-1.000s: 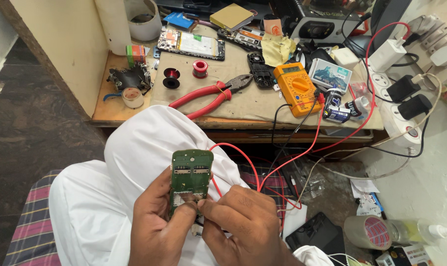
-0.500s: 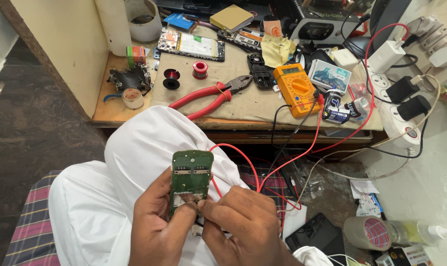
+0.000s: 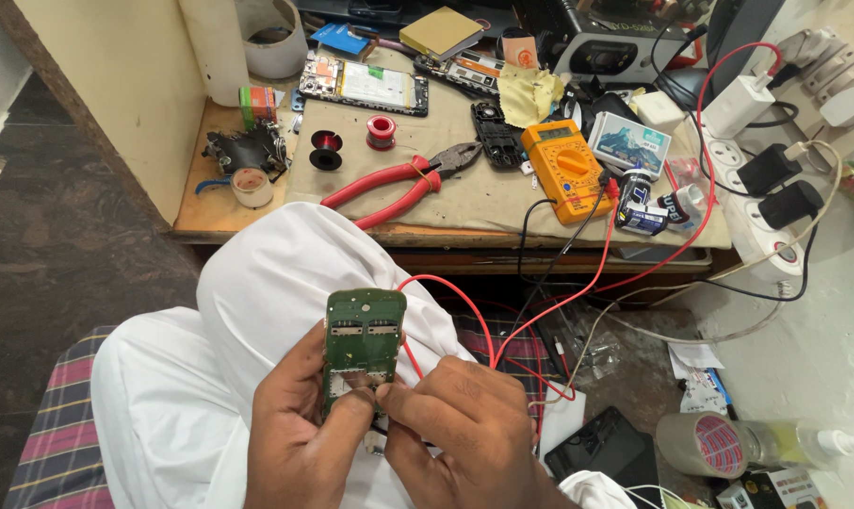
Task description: The person sits holding a phone charging-port circuit board on their lap, attaches a charging cable to it, and uses multimeter probes to test points on the board. They turn the board over, scrape and clean the port area with a small tool, and continue probing the board with the multimeter leads.
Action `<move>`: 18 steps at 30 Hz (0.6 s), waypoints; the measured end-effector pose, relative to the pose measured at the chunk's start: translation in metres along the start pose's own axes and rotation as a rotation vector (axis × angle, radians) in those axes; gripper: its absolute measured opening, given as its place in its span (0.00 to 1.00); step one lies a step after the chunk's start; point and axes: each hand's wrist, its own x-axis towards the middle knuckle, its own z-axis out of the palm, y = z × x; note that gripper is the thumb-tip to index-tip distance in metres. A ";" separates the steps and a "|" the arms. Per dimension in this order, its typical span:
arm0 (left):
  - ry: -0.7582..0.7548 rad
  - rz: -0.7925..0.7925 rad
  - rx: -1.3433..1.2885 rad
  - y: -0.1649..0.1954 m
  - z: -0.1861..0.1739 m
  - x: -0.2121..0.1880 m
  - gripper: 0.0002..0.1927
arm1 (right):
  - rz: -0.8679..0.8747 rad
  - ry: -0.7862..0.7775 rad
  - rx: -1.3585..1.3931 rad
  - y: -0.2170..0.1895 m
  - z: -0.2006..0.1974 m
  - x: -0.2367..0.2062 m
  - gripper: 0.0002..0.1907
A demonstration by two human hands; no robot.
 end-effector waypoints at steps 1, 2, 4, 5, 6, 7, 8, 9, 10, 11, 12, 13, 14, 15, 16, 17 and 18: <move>0.001 0.003 -0.001 0.000 0.000 0.000 0.29 | -0.001 0.000 -0.001 0.000 0.000 0.000 0.12; 0.002 0.004 0.000 0.000 0.000 0.000 0.29 | -0.002 -0.001 -0.002 0.000 0.000 0.000 0.12; 0.006 0.006 0.001 -0.001 -0.001 0.000 0.29 | 0.000 -0.004 -0.002 0.000 0.000 0.000 0.12; 0.008 0.000 0.002 -0.001 -0.001 -0.001 0.29 | 0.004 -0.006 -0.002 0.000 0.000 0.000 0.12; 0.011 -0.006 0.004 -0.001 -0.001 -0.001 0.29 | 0.008 -0.009 -0.001 0.000 0.000 -0.001 0.12; 0.013 -0.012 0.005 -0.002 -0.001 -0.001 0.28 | 0.006 -0.007 0.000 0.000 0.000 -0.001 0.12; 0.012 -0.009 0.003 -0.002 -0.001 -0.001 0.29 | 0.004 -0.005 0.000 0.000 0.000 -0.001 0.12; 0.011 -0.005 0.001 -0.002 -0.001 -0.001 0.29 | 0.001 -0.002 0.001 0.001 0.000 -0.001 0.12; 0.009 -0.002 -0.001 -0.002 -0.002 -0.001 0.29 | -0.001 -0.005 0.001 0.001 0.000 -0.001 0.12; 0.008 0.001 0.001 -0.002 -0.002 -0.001 0.29 | -0.004 -0.007 0.000 0.001 0.000 -0.001 0.13; 0.006 0.003 0.003 -0.002 -0.002 -0.002 0.29 | -0.007 -0.009 0.000 0.001 0.000 -0.001 0.13; 0.005 0.005 0.004 -0.002 -0.002 -0.002 0.30 | -0.007 -0.009 -0.002 0.001 0.000 -0.001 0.13; -0.002 0.011 0.005 -0.001 -0.002 -0.002 0.29 | -0.006 -0.008 -0.004 0.001 0.000 -0.001 0.13; -0.008 0.018 0.006 -0.001 -0.002 -0.002 0.29 | -0.006 -0.007 -0.006 0.001 0.000 -0.001 0.13; -0.014 0.024 0.007 -0.001 -0.002 -0.002 0.29 | -0.006 -0.008 -0.001 0.001 0.000 -0.001 0.13; -0.007 0.019 0.006 -0.001 -0.002 -0.002 0.29 | -0.005 -0.009 0.003 0.001 0.000 0.000 0.13; 0.000 0.013 0.004 -0.001 -0.002 -0.001 0.30 | -0.005 -0.009 0.008 0.001 0.000 0.000 0.13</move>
